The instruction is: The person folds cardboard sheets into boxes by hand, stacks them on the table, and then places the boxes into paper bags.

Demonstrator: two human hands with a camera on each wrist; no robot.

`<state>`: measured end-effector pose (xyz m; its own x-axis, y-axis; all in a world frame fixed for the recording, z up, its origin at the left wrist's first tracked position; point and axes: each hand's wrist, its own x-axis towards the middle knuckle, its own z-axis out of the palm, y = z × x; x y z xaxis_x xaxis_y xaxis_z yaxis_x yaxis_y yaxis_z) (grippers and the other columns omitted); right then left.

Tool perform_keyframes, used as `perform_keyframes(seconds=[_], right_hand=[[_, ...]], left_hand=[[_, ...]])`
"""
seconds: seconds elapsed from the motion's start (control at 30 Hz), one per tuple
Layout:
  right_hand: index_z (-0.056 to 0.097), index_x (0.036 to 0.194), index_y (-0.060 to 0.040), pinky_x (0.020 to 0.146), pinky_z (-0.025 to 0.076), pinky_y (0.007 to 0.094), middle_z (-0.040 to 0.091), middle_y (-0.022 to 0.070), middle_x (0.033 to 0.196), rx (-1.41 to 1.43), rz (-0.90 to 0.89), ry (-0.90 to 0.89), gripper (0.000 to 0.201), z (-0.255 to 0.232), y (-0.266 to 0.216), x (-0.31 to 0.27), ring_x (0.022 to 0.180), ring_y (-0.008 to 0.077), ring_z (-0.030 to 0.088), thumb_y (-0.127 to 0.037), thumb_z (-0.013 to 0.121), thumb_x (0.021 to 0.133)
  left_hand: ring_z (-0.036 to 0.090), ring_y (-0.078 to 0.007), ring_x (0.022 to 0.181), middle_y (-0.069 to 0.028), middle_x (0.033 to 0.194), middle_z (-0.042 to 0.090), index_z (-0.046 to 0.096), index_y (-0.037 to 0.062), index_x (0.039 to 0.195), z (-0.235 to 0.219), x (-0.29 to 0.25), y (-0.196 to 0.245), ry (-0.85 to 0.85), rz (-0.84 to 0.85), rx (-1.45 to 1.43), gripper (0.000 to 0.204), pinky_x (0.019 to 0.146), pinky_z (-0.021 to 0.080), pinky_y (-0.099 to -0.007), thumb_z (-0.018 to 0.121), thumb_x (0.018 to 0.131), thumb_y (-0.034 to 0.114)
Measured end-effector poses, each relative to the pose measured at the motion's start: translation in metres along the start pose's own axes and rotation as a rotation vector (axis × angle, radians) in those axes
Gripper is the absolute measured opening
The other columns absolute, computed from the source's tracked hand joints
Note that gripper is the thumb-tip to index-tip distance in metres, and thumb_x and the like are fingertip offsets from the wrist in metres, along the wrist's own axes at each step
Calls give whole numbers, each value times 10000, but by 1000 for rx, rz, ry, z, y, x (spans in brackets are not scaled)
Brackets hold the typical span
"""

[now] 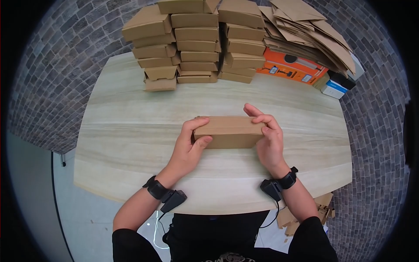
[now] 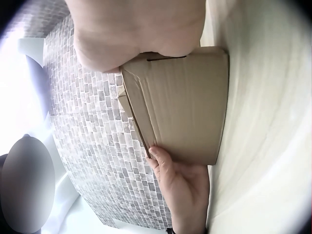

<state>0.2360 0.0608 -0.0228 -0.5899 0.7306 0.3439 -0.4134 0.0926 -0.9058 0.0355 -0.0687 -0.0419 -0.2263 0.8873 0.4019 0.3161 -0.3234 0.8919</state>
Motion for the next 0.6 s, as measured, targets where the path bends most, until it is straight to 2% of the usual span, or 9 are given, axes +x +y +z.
perform_keyframes(seconds=[0.07,0.17,0.2,0.27,0.4,0.47,0.6], right_hand=[[546,1177,-17,1135,288,422,478,210,1437,62,17,23,350,1,1,0,1364,309,416,-103,431,858],[503,1255,-19,1115,311,402,509,194,1402,61,39,56,436,5,2,0,1326,287,451,-200,442,864],[503,1255,-19,1115,311,402,509,194,1402,60,37,55,436,3,5,-1,1326,287,451,-200,442,864],[461,1310,-14,1095,326,381,527,179,1374,46,97,-37,535,0,9,-2,1276,258,479,-311,431,865],[453,1312,-4,1085,330,364,532,168,1357,-1,104,-35,586,3,5,-4,1244,233,484,-387,415,870],[452,1309,-1,1087,327,365,522,161,1359,-27,97,-53,582,0,7,-4,1257,232,469,-391,418,878],[441,1322,-15,1095,316,368,513,159,1360,-18,82,-91,612,-2,7,-5,1267,234,456,-462,430,905]], left_hand=[[469,-240,1273,-162,1377,472,439,77,1276,0,2,-4,-14,47,-249,378,1059,382,-362,624,947,80],[461,-236,1288,-176,1386,472,461,76,1216,1,5,1,-10,22,-346,334,1069,379,-372,627,929,39],[461,-236,1288,-176,1386,472,461,76,1216,0,6,3,-11,25,-345,334,1069,379,-372,627,929,39],[473,-263,1283,-202,1356,518,466,91,1192,-3,9,6,-30,63,-308,264,1059,380,-399,591,967,152],[474,-264,1278,-198,1357,520,469,95,1192,-1,8,6,-17,1,-339,246,1075,363,-400,549,971,169],[472,-256,1272,-179,1348,520,463,92,1215,-1,9,14,-43,-58,-247,252,1085,347,-396,487,979,179],[468,-246,1268,-160,1340,517,441,86,1280,2,8,17,-40,-36,-195,321,1087,336,-386,462,975,186]])
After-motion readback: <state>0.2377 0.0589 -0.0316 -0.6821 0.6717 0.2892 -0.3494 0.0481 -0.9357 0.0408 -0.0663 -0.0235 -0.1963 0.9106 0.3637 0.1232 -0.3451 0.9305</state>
